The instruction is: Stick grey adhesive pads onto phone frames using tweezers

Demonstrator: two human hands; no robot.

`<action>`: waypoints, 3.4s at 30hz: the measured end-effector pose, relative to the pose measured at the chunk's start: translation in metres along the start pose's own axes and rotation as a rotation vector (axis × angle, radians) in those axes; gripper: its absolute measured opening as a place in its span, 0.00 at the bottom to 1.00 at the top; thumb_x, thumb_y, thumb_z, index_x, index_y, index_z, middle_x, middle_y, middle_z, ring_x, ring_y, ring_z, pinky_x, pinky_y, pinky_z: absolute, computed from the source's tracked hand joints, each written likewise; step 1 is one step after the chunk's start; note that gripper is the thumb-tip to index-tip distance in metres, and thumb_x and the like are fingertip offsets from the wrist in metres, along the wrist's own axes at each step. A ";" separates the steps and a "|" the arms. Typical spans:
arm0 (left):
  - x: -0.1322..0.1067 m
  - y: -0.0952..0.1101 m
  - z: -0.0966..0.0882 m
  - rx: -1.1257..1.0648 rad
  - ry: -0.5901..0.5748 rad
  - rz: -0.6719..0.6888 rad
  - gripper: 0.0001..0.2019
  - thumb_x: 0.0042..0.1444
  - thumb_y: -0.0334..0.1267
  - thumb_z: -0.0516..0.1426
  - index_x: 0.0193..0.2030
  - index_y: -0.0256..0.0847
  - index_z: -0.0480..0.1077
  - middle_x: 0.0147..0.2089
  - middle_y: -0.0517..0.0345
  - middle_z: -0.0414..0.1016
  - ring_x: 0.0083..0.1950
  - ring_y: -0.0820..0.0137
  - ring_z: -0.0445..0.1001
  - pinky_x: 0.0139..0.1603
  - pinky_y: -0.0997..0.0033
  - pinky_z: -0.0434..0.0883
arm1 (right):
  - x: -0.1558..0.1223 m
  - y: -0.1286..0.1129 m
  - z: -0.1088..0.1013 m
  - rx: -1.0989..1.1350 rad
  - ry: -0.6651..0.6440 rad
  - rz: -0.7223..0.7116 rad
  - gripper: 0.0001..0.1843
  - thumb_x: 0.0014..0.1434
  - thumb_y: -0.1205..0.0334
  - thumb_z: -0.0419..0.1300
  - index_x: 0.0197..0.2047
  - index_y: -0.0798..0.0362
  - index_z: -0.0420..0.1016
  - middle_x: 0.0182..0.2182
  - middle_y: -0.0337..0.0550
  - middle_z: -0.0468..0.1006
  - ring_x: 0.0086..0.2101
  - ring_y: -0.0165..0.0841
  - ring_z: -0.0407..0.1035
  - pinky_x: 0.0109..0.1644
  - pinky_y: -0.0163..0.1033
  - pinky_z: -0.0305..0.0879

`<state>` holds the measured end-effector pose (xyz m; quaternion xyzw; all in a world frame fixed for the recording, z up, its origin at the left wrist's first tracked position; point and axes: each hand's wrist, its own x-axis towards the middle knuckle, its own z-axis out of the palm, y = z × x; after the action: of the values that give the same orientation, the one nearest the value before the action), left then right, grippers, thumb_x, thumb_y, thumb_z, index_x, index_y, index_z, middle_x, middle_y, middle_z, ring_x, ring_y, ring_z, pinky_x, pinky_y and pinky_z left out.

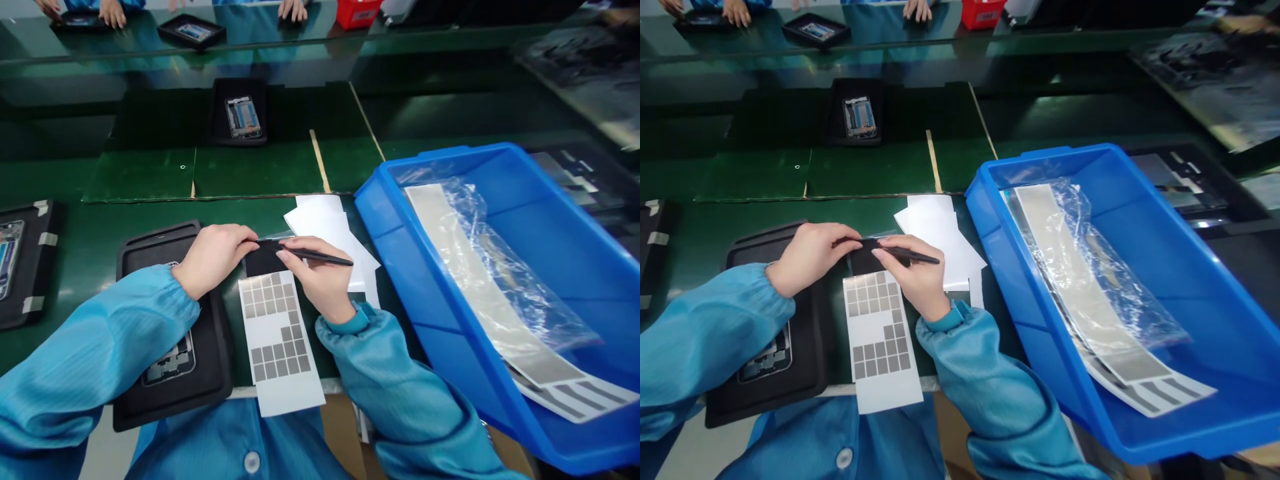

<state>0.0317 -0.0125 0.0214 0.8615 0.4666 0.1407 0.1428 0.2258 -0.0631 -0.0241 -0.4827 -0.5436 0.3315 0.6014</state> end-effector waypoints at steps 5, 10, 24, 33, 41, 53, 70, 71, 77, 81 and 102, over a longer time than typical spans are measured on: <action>-0.006 0.005 0.005 0.091 0.035 0.091 0.11 0.68 0.39 0.54 0.40 0.40 0.77 0.40 0.56 0.82 0.40 0.66 0.80 0.38 0.69 0.71 | -0.002 -0.005 0.001 -0.042 0.000 -0.020 0.05 0.53 0.61 0.71 0.36 0.48 0.83 0.37 0.42 0.86 0.38 0.38 0.81 0.47 0.47 0.79; -0.008 0.006 0.008 0.155 0.078 0.182 0.14 0.70 0.41 0.51 0.40 0.39 0.75 0.38 0.56 0.81 0.37 0.70 0.79 0.35 0.72 0.70 | -0.002 -0.006 0.002 -0.055 0.012 -0.008 0.06 0.53 0.60 0.71 0.36 0.49 0.83 0.36 0.43 0.86 0.37 0.38 0.81 0.46 0.47 0.80; -0.011 0.005 0.010 0.189 0.134 0.230 0.16 0.71 0.42 0.50 0.40 0.38 0.75 0.37 0.55 0.81 0.36 0.70 0.79 0.36 0.72 0.72 | 0.000 -0.008 0.003 0.011 0.076 0.071 0.06 0.52 0.60 0.72 0.35 0.49 0.84 0.33 0.41 0.86 0.35 0.37 0.81 0.44 0.45 0.80; -0.011 0.000 0.008 0.146 0.113 0.177 0.13 0.68 0.42 0.53 0.42 0.37 0.76 0.39 0.54 0.81 0.39 0.67 0.80 0.38 0.70 0.74 | 0.001 -0.002 0.004 0.064 0.062 0.041 0.07 0.52 0.65 0.72 0.37 0.48 0.84 0.35 0.39 0.86 0.37 0.36 0.81 0.46 0.43 0.79; -0.010 0.001 0.010 0.129 0.104 0.158 0.11 0.67 0.41 0.55 0.41 0.38 0.76 0.39 0.55 0.82 0.39 0.66 0.81 0.37 0.71 0.73 | -0.002 -0.001 0.009 0.019 0.072 0.066 0.07 0.52 0.62 0.73 0.37 0.48 0.84 0.36 0.40 0.86 0.38 0.38 0.81 0.47 0.45 0.80; -0.009 0.005 0.009 0.181 -0.028 0.091 0.13 0.69 0.41 0.52 0.44 0.37 0.75 0.41 0.52 0.81 0.42 0.64 0.81 0.40 0.69 0.73 | -0.001 -0.005 0.010 0.049 0.106 0.133 0.07 0.51 0.60 0.73 0.35 0.49 0.83 0.34 0.42 0.86 0.36 0.38 0.81 0.45 0.46 0.79; -0.153 -0.058 -0.072 0.195 0.222 -0.086 0.08 0.66 0.35 0.55 0.47 0.38 0.74 0.43 0.53 0.78 0.44 0.63 0.75 0.46 0.63 0.73 | -0.016 -0.064 0.065 0.075 -0.256 0.517 0.07 0.49 0.61 0.74 0.31 0.50 0.83 0.21 0.35 0.79 0.24 0.28 0.72 0.29 0.33 0.70; -0.163 -0.061 -0.065 0.155 0.227 -0.097 0.08 0.65 0.34 0.56 0.47 0.38 0.74 0.43 0.53 0.78 0.43 0.64 0.74 0.46 0.63 0.72 | -0.019 -0.067 0.075 0.067 -0.289 0.526 0.07 0.49 0.60 0.75 0.31 0.50 0.83 0.22 0.36 0.79 0.23 0.27 0.72 0.28 0.33 0.70; -0.185 -0.068 -0.034 0.021 0.300 -0.131 0.11 0.62 0.31 0.58 0.51 0.36 0.74 0.47 0.49 0.74 0.47 0.62 0.70 0.49 0.60 0.71 | -0.030 -0.071 0.130 -0.021 -0.344 0.549 0.08 0.49 0.60 0.74 0.31 0.53 0.82 0.27 0.40 0.83 0.25 0.30 0.76 0.30 0.34 0.74; -0.184 -0.070 -0.031 0.004 0.302 -0.143 0.14 0.61 0.31 0.58 0.53 0.35 0.73 0.50 0.47 0.73 0.50 0.60 0.69 0.52 0.57 0.71 | -0.030 -0.069 0.144 -0.077 -0.327 0.531 0.08 0.50 0.59 0.73 0.32 0.53 0.82 0.26 0.40 0.84 0.27 0.33 0.79 0.32 0.35 0.77; -0.185 -0.069 -0.028 0.040 0.263 -0.121 0.16 0.61 0.31 0.57 0.56 0.34 0.73 0.52 0.44 0.72 0.53 0.55 0.66 0.55 0.51 0.72 | -0.028 -0.072 0.151 -0.235 -0.365 0.474 0.07 0.52 0.59 0.73 0.32 0.53 0.83 0.30 0.42 0.86 0.31 0.37 0.81 0.33 0.36 0.80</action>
<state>-0.1290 -0.1294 0.0012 0.8085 0.5352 0.2340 0.0716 0.0642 -0.0781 0.0257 -0.5945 -0.5493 0.4787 0.3401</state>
